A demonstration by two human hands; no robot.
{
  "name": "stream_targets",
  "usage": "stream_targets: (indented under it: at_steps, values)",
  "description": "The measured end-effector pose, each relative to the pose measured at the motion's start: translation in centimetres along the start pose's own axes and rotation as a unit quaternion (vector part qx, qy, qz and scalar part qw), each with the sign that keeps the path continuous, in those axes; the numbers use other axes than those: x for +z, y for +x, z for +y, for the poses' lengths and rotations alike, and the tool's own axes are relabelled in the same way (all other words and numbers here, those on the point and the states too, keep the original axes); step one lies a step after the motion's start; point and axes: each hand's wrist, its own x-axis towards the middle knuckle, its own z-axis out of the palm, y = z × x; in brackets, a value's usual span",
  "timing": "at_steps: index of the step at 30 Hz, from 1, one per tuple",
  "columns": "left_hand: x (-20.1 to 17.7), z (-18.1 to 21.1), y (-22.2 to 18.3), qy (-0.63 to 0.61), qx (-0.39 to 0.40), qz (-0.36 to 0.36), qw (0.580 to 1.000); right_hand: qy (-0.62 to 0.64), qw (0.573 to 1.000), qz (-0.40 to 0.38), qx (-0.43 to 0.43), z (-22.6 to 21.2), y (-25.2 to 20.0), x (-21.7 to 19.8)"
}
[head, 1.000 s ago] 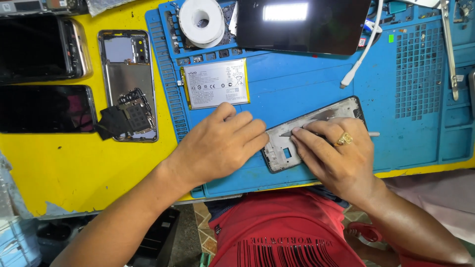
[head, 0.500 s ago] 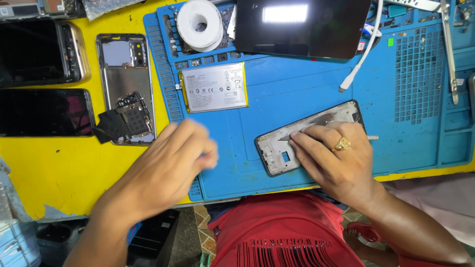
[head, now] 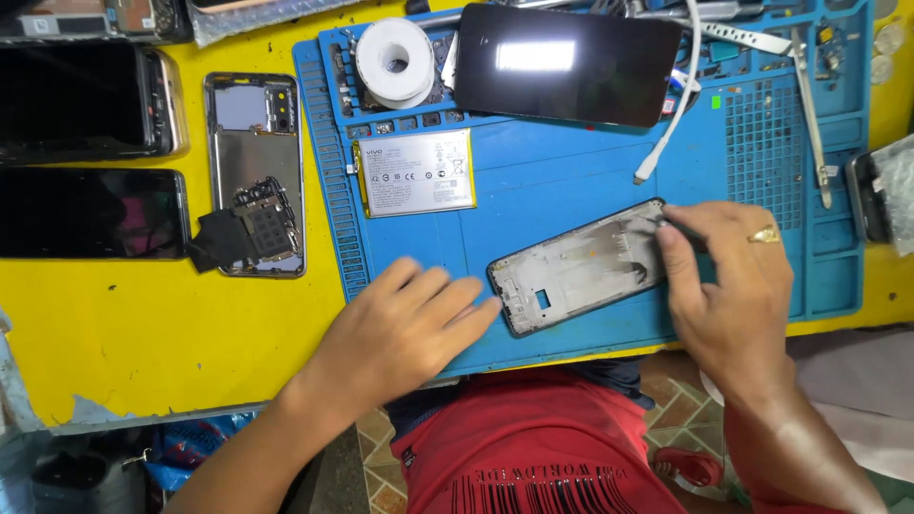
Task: The person scrapes adhesive residue from the back of a smartphone using a metal tool. They rotate the phone to access different areas and briefly handle a power bank before returning to scraping.
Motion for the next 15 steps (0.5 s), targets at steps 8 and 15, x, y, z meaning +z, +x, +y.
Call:
stream_targets:
  at_steps: [8,15]
  values:
    - [1.3,-1.1,2.3,-0.001,0.064,0.052,0.997,0.059,0.996,-0.031,0.055,-0.4,0.1,-0.1]
    - [0.2,3.3,1.0,-0.044,0.070,0.137,0.987,0.096,0.992,-0.037,-0.077,-2.5,5.4,-0.3]
